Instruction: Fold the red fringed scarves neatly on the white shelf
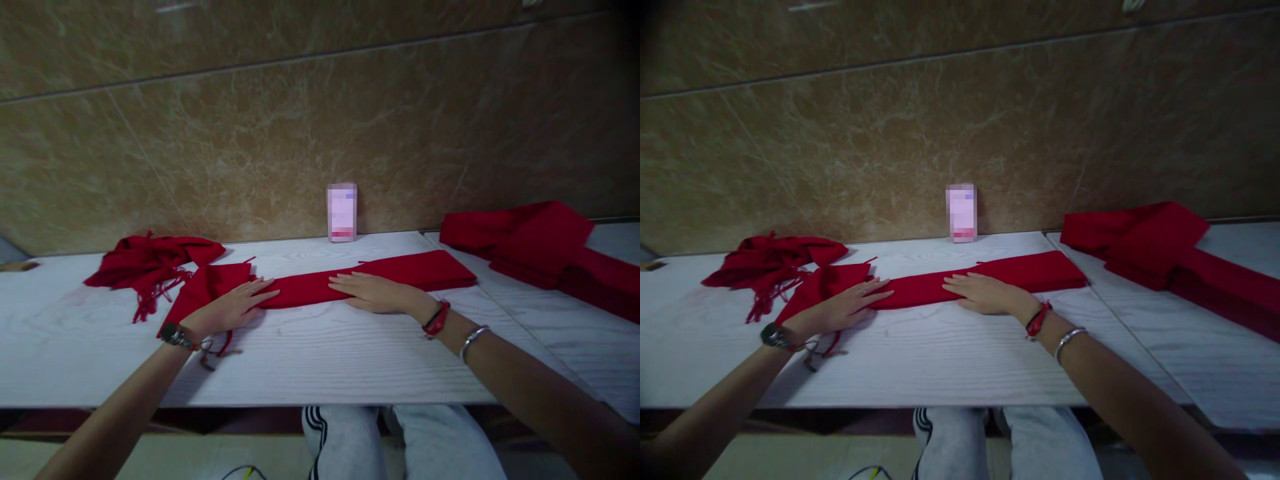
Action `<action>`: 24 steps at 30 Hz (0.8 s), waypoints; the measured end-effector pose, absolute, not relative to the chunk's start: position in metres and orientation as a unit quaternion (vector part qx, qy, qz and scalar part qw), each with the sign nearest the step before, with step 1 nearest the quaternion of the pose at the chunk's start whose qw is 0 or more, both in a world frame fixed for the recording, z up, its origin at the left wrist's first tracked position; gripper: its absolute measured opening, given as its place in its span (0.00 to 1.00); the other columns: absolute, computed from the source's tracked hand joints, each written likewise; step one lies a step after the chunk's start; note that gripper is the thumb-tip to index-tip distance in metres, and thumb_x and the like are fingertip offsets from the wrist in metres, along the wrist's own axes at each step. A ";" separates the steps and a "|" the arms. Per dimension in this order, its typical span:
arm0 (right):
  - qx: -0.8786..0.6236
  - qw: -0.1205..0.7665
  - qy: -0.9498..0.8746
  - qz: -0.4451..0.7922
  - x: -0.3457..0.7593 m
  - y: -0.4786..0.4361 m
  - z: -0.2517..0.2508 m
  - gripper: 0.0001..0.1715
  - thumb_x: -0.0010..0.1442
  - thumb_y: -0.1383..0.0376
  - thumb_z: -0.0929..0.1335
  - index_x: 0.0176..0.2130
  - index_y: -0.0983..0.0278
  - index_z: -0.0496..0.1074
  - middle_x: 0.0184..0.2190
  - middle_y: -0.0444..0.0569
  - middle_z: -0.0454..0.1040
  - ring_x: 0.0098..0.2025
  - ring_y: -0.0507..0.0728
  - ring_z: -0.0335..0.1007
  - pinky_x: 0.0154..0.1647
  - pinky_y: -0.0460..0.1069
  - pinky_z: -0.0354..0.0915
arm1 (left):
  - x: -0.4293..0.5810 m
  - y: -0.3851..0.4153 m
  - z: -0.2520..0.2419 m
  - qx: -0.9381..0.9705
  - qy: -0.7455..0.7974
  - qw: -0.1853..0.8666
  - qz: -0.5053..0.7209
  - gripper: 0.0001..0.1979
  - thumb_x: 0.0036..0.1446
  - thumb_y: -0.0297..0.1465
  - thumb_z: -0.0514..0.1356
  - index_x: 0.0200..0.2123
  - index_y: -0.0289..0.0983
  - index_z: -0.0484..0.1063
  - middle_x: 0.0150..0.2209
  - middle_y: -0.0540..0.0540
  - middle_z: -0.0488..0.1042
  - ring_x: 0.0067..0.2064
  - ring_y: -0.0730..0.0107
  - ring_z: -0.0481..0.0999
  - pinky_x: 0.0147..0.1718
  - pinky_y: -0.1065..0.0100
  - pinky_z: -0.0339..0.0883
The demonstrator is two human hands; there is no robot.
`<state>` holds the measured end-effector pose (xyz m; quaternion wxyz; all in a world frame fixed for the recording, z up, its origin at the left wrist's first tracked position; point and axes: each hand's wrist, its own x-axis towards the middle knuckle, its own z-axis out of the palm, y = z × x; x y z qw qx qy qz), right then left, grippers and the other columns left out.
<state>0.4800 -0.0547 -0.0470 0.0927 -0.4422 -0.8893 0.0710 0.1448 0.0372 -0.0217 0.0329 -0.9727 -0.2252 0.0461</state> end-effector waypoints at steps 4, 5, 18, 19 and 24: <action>-0.444 0.112 -0.885 0.081 0.482 -0.057 -0.040 0.31 0.58 0.69 0.60 0.61 0.64 0.55 0.61 0.48 0.57 0.63 0.54 0.48 0.63 0.54 0.46 | 0.171 0.020 -0.005 -0.979 -0.190 0.066 0.045 0.31 0.53 0.26 0.53 0.61 0.41 0.52 0.63 0.44 0.51 0.60 0.61 0.56 0.56 0.61 0.54; -0.445 0.115 -0.885 0.077 0.485 -0.058 -0.037 0.32 0.56 0.71 0.60 0.60 0.64 0.55 0.60 0.49 0.57 0.62 0.54 0.49 0.62 0.53 0.47 | 0.183 0.015 -0.002 -0.979 -0.183 0.069 0.056 0.31 0.53 0.27 0.53 0.61 0.41 0.51 0.62 0.43 0.53 0.59 0.61 0.59 0.54 0.62 0.57; -0.503 0.030 -0.862 0.057 0.510 -0.062 -0.022 0.34 0.50 0.71 0.64 0.57 0.72 0.61 0.57 0.57 0.63 0.58 0.61 0.58 0.58 0.54 0.55 | 0.267 0.002 -0.013 -0.958 -0.238 0.159 0.037 0.19 0.55 0.17 0.46 0.48 0.32 0.66 0.44 0.37 0.71 0.42 0.61 0.72 0.35 0.66 0.67; -0.502 0.033 -0.863 0.049 0.507 -0.062 -0.022 0.33 0.51 0.71 0.64 0.57 0.72 0.61 0.56 0.58 0.64 0.57 0.61 0.59 0.58 0.54 0.55 | 0.265 0.003 -0.015 -0.957 -0.242 0.157 0.027 0.19 0.55 0.17 0.46 0.48 0.33 0.66 0.45 0.38 0.71 0.43 0.61 0.72 0.36 0.66 0.66; -0.496 0.075 -0.865 -0.006 0.494 -0.065 -0.026 0.29 0.53 0.70 0.63 0.55 0.69 0.64 0.55 0.57 0.65 0.57 0.59 0.60 0.57 0.55 0.56 | 0.262 0.006 -0.023 -0.952 -0.268 0.145 0.000 0.12 0.59 0.27 0.50 0.45 0.35 0.68 0.41 0.41 0.72 0.40 0.62 0.73 0.35 0.66 0.66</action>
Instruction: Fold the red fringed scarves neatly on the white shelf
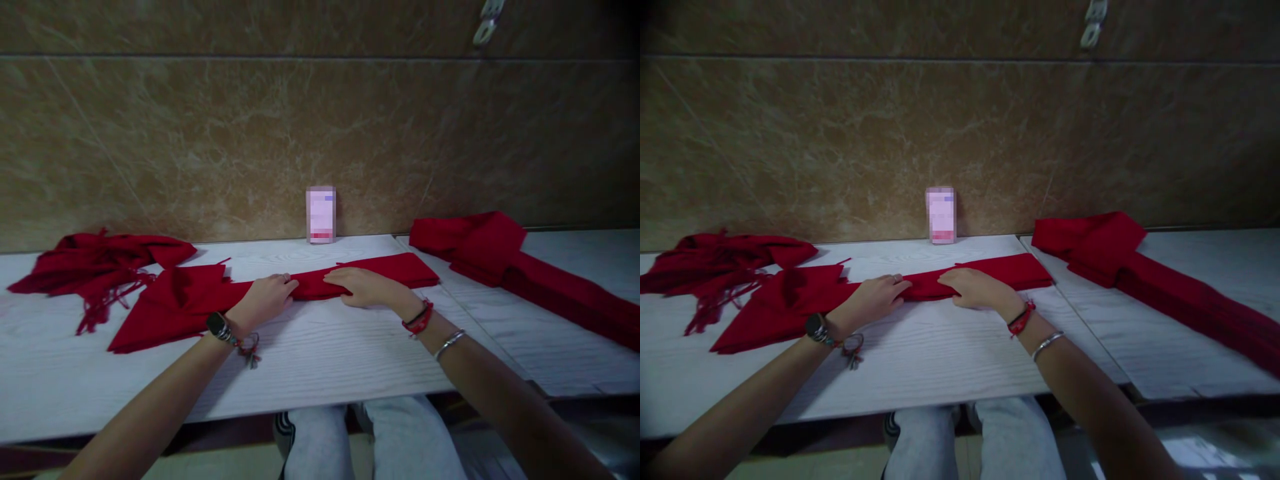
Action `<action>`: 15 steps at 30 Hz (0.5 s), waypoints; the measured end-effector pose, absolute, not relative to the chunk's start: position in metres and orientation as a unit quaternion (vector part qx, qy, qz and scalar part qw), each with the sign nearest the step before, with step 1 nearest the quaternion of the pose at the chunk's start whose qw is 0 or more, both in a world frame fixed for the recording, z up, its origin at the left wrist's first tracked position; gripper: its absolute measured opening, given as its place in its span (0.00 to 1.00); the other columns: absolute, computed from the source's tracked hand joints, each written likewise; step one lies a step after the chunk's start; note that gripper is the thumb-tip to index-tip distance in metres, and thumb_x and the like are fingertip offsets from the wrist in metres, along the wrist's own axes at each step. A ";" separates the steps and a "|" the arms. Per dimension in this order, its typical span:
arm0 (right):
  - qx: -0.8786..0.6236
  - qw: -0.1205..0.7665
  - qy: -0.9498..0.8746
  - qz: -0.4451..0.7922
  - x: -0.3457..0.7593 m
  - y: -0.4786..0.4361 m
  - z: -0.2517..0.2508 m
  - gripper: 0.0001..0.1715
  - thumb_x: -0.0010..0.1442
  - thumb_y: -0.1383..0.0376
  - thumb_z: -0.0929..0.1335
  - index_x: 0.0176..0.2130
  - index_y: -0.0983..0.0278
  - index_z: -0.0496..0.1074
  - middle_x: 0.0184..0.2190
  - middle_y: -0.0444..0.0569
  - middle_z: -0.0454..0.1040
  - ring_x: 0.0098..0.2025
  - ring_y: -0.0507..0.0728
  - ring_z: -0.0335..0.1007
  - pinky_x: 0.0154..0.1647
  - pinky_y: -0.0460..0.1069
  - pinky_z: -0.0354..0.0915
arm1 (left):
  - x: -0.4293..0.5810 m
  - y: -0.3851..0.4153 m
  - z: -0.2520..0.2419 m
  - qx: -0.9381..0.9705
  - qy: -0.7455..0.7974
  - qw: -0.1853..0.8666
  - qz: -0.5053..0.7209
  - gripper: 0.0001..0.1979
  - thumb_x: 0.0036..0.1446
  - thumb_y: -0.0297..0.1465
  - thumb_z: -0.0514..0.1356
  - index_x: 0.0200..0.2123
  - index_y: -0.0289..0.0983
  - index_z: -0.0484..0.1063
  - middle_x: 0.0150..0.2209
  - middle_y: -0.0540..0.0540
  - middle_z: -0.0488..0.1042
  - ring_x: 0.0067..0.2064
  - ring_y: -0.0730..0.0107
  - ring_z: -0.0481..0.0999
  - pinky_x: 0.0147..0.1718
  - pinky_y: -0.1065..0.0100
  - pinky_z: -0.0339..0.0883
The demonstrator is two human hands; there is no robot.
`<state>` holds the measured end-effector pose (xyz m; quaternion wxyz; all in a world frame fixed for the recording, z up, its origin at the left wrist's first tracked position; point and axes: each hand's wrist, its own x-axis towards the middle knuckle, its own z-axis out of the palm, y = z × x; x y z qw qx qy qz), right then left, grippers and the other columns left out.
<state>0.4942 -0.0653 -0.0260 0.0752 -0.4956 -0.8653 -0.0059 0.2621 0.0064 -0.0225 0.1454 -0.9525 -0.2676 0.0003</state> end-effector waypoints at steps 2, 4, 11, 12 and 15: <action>-0.491 0.089 -0.866 -0.029 0.487 -0.067 -0.028 0.28 0.54 0.67 0.64 0.55 0.69 0.63 0.55 0.57 0.65 0.57 0.60 0.59 0.58 0.56 0.55 | 0.263 0.010 -0.024 -0.952 -0.272 0.142 -0.007 0.12 0.61 0.30 0.49 0.43 0.35 0.69 0.38 0.42 0.73 0.38 0.62 0.74 0.33 0.67 0.66; -0.492 0.100 -0.863 -0.057 0.479 -0.067 -0.032 0.29 0.56 0.63 0.64 0.56 0.69 0.62 0.55 0.58 0.65 0.57 0.62 0.59 0.58 0.58 0.55 | 0.262 0.014 -0.025 -0.952 -0.274 0.138 -0.011 0.12 0.62 0.28 0.47 0.43 0.35 0.69 0.36 0.41 0.74 0.37 0.62 0.75 0.32 0.66 0.66; -0.496 0.093 -0.858 -0.096 0.478 -0.058 -0.063 0.30 0.55 0.78 0.56 0.57 0.72 0.60 0.56 0.60 0.63 0.57 0.58 0.59 0.57 0.55 0.58 | 0.247 0.010 -0.013 -0.975 -0.212 0.059 -0.004 0.17 0.57 0.23 0.51 0.50 0.36 0.67 0.45 0.42 0.73 0.45 0.65 0.73 0.42 0.68 0.66; -0.489 0.095 -0.862 -0.096 0.480 -0.057 -0.067 0.32 0.54 0.79 0.55 0.57 0.71 0.61 0.56 0.58 0.63 0.58 0.58 0.58 0.58 0.55 0.57 | 0.239 0.008 -0.009 -0.980 -0.195 0.043 -0.016 0.18 0.58 0.25 0.51 0.51 0.36 0.66 0.48 0.42 0.72 0.48 0.66 0.72 0.45 0.68 0.65; -0.479 0.102 -0.868 -0.084 0.483 -0.054 -0.072 0.32 0.55 0.78 0.54 0.57 0.69 0.61 0.56 0.56 0.64 0.58 0.57 0.58 0.58 0.56 0.56 | 0.196 0.010 0.001 -0.966 -0.226 0.033 -0.120 0.18 0.60 0.31 0.50 0.52 0.36 0.65 0.52 0.42 0.68 0.52 0.66 0.67 0.52 0.66 0.60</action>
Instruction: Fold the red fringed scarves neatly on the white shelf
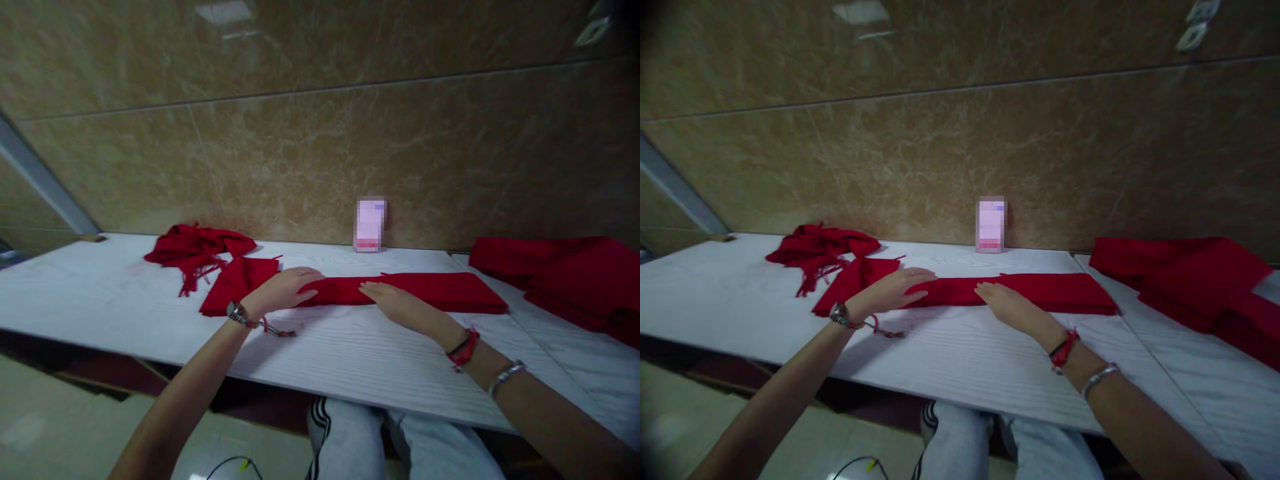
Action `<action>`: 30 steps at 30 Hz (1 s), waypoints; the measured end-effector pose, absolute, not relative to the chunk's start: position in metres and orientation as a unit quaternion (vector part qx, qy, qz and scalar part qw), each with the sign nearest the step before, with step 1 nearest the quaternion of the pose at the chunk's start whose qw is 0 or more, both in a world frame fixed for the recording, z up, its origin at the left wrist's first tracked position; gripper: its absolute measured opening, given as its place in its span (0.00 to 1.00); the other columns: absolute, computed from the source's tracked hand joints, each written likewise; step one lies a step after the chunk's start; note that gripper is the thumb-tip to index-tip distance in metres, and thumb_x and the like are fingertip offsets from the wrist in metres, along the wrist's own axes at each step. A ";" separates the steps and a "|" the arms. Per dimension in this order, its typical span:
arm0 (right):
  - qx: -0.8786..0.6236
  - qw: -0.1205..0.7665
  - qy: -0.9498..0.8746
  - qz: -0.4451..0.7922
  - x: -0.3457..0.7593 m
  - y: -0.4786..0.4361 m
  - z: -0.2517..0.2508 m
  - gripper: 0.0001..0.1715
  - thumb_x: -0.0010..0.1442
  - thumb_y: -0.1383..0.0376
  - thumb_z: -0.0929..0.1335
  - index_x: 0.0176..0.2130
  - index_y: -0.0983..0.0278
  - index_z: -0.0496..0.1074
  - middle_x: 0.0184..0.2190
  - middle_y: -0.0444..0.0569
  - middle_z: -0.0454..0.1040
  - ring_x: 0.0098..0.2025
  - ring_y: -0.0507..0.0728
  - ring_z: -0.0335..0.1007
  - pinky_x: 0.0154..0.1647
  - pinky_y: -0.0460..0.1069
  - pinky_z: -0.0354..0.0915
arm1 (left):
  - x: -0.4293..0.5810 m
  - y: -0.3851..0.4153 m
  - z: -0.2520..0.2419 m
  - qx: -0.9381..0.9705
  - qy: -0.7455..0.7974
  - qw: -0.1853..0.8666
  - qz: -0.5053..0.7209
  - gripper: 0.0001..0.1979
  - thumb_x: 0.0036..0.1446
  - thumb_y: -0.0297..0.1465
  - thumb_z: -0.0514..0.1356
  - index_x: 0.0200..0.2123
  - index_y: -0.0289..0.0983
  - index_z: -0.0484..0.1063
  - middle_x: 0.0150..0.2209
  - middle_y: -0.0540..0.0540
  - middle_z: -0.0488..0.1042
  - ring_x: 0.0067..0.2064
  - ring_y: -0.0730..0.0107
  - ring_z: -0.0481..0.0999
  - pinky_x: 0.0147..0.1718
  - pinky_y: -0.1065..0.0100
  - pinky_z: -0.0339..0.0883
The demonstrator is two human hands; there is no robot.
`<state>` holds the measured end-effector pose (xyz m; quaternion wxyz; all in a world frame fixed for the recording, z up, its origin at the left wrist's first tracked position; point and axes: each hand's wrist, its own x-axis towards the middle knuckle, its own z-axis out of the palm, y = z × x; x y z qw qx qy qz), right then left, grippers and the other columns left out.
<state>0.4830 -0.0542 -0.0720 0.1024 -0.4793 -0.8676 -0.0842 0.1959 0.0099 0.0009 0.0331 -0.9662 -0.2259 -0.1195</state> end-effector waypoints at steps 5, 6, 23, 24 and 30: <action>-0.448 0.104 -0.886 -0.049 0.459 -0.053 -0.059 0.29 0.62 0.65 0.57 0.62 0.63 0.52 0.63 0.53 0.52 0.64 0.61 0.43 0.61 0.65 0.44 | 0.074 0.042 -0.001 -0.799 -0.529 0.039 -0.284 0.17 0.56 0.29 0.49 0.45 0.32 0.70 0.48 0.38 0.71 0.52 0.59 0.67 0.52 0.59 0.58; -0.444 0.101 -0.890 -0.031 0.453 -0.052 -0.057 0.29 0.63 0.61 0.57 0.62 0.61 0.50 0.63 0.51 0.51 0.64 0.62 0.41 0.61 0.66 0.42 | 0.053 0.048 -0.004 -0.765 -0.580 -0.008 -0.280 0.16 0.54 0.29 0.49 0.43 0.33 0.71 0.47 0.39 0.72 0.51 0.58 0.68 0.52 0.59 0.58; -0.502 0.079 -0.858 0.079 0.496 -0.067 -0.071 0.32 0.63 0.50 0.54 0.63 0.55 0.48 0.64 0.47 0.49 0.65 0.60 0.37 0.62 0.64 0.38 | 0.058 0.051 -0.010 -0.681 -0.515 -0.459 -0.246 0.13 0.51 0.40 0.57 0.33 0.36 0.70 0.34 0.46 0.74 0.37 0.69 0.73 0.32 0.70 0.67; -0.504 0.077 -0.857 0.079 0.496 -0.067 -0.070 0.32 0.63 0.50 0.54 0.63 0.55 0.49 0.64 0.47 0.49 0.65 0.60 0.37 0.62 0.64 0.38 | 0.060 0.051 -0.010 -0.674 -0.490 -0.487 -0.262 0.14 0.54 0.40 0.54 0.35 0.36 0.70 0.37 0.45 0.74 0.39 0.69 0.73 0.35 0.69 0.67; -0.504 0.089 -0.856 0.077 0.493 -0.067 -0.069 0.31 0.63 0.50 0.54 0.62 0.55 0.50 0.63 0.48 0.51 0.65 0.61 0.39 0.62 0.65 0.39 | 0.066 0.053 -0.020 -0.674 -0.532 -0.434 -0.272 0.14 0.55 0.31 0.54 0.45 0.36 0.63 0.34 0.46 0.75 0.34 0.72 0.75 0.31 0.71 0.67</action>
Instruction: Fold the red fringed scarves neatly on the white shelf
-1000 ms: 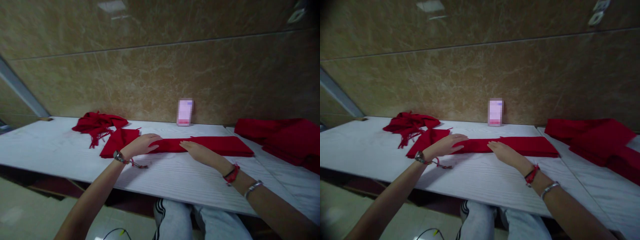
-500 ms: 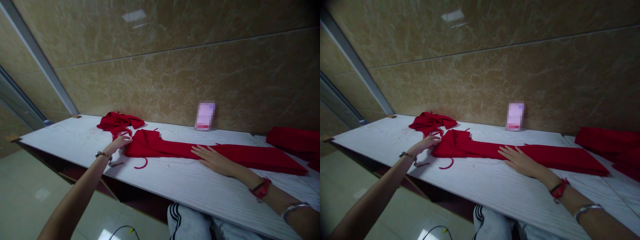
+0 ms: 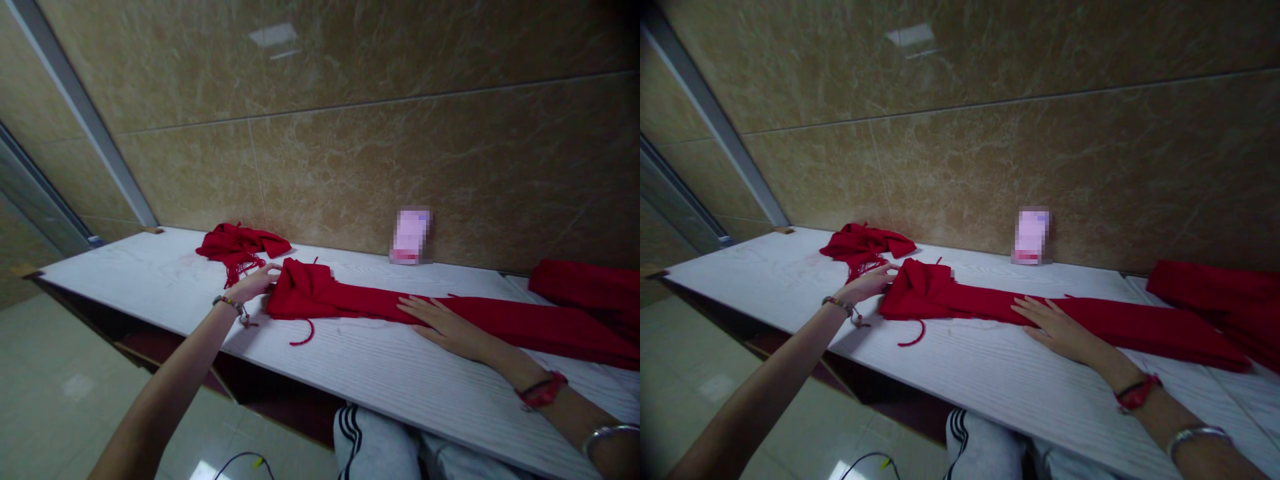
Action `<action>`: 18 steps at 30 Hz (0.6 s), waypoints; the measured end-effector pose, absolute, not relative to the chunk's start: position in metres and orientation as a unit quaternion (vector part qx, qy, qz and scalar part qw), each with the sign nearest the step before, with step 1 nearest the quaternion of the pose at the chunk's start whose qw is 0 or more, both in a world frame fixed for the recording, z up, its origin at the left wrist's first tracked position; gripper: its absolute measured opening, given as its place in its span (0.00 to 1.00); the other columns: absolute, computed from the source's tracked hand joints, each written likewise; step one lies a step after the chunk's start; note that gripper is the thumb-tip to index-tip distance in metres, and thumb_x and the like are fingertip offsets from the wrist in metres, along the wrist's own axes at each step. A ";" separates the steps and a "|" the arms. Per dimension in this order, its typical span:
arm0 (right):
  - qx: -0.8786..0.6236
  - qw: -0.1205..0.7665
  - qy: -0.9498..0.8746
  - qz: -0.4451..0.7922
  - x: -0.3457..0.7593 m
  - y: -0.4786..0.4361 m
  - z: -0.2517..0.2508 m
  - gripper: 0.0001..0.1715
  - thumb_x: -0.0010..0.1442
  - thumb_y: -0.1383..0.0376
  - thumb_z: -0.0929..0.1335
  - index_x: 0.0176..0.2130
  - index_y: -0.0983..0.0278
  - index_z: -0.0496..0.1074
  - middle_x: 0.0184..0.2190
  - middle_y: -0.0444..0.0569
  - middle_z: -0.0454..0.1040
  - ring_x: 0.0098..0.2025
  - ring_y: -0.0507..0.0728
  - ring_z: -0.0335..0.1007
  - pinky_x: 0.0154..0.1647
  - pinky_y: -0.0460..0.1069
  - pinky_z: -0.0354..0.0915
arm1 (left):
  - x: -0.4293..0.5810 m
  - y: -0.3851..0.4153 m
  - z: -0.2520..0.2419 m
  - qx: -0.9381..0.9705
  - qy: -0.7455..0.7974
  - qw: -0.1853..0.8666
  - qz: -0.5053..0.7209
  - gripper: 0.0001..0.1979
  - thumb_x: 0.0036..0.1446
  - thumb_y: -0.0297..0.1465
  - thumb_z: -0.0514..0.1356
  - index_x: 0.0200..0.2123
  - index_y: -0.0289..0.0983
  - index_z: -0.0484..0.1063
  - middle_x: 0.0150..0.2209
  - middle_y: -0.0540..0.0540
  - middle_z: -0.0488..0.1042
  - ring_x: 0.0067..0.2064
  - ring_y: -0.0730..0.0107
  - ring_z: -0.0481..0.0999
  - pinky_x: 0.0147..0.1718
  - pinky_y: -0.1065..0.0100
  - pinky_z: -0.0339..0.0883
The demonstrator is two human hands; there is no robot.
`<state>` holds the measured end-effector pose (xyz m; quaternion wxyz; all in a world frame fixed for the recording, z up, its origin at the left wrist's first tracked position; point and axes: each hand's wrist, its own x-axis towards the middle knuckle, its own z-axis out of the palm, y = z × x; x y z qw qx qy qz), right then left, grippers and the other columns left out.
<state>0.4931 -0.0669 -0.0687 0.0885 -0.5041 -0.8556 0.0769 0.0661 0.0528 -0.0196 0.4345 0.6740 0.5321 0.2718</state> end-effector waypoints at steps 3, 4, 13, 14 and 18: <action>-0.503 0.092 -0.856 0.076 0.493 -0.067 -0.070 0.31 0.63 0.50 0.54 0.62 0.54 0.50 0.63 0.48 0.51 0.65 0.61 0.39 0.61 0.66 0.39 | 0.065 0.057 -0.028 0.713 0.580 0.317 0.233 0.16 0.52 0.26 0.53 0.46 0.34 0.62 0.29 0.48 0.74 0.30 0.72 0.74 0.27 0.73 0.66; -0.502 0.092 -0.857 0.075 0.494 -0.067 -0.070 0.31 0.63 0.50 0.54 0.62 0.54 0.50 0.63 0.48 0.51 0.65 0.61 0.39 0.61 0.66 0.39 | 0.062 0.059 -0.029 0.719 0.591 0.289 0.224 0.16 0.51 0.26 0.53 0.45 0.34 0.63 0.28 0.49 0.74 0.29 0.72 0.74 0.26 0.73 0.65; -0.507 0.083 -0.855 0.077 0.499 -0.068 -0.075 0.31 0.62 0.49 0.54 0.62 0.52 0.49 0.63 0.45 0.50 0.65 0.61 0.38 0.62 0.65 0.39 | -0.025 0.052 0.001 0.695 0.696 0.041 0.176 0.11 0.49 0.29 0.56 0.38 0.33 0.70 0.33 0.42 0.74 0.42 0.56 0.72 0.39 0.63 0.63; -0.506 0.084 -0.855 0.077 0.500 -0.067 -0.075 0.31 0.62 0.49 0.54 0.62 0.52 0.49 0.63 0.45 0.50 0.64 0.61 0.38 0.62 0.65 0.39 | -0.033 0.048 0.002 0.684 0.708 0.008 0.175 0.14 0.52 0.28 0.53 0.42 0.32 0.69 0.38 0.39 0.73 0.45 0.52 0.70 0.42 0.59 0.62; -0.506 0.085 -0.856 0.065 0.494 -0.065 -0.070 0.32 0.61 0.49 0.56 0.62 0.53 0.51 0.62 0.46 0.53 0.64 0.62 0.40 0.62 0.66 0.38 | -0.038 0.042 -0.017 0.678 0.712 -0.083 0.161 0.25 0.57 0.29 0.47 0.59 0.31 0.52 0.58 0.29 0.56 0.58 0.44 0.56 0.50 0.50 0.55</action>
